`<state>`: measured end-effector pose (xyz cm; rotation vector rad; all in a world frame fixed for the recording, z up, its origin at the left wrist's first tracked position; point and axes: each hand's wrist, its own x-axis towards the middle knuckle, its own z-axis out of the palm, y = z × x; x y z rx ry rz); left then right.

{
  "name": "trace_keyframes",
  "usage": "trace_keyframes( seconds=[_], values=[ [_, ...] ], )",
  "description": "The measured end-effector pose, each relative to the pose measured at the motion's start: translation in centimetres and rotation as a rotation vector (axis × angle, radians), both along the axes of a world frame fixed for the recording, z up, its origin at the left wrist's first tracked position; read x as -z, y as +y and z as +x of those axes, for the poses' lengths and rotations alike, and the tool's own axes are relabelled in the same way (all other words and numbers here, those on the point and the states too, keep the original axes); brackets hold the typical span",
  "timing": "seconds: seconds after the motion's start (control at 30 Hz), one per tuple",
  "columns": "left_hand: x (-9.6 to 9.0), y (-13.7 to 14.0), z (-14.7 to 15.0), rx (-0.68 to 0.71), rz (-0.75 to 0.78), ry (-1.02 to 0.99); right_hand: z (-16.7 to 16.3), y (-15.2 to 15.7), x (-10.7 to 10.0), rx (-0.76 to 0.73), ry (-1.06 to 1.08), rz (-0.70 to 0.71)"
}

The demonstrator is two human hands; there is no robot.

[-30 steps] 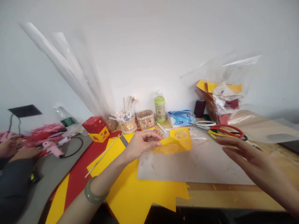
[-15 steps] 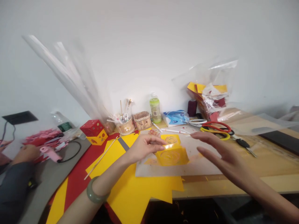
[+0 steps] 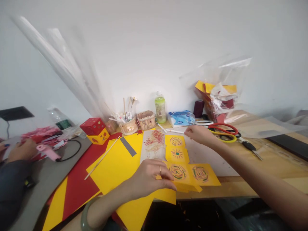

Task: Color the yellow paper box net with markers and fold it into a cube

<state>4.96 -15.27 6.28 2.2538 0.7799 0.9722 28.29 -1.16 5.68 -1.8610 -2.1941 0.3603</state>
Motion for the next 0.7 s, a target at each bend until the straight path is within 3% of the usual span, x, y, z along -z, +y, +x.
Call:
trace_keyframes(
  seconds=[0.2,0.37,0.6,0.7],
  values=[
    [0.4,0.7,0.1,-0.003,0.127,-0.075,-1.5,2.4,1.9,0.046,0.067,-0.085],
    [0.1,1.2,0.1,-0.147,-0.103,-0.067,-1.6,0.9,0.9,-0.073,0.269,-0.065],
    [0.7,3.5,0.5,-0.420,-0.260,-0.108,-0.8,-5.5,-1.8,-0.247,0.494,0.152],
    [0.8,3.5,0.7,-0.483,-0.271,-0.143,-0.6,-8.4,-1.7,-0.384,0.460,0.377]
  ],
)
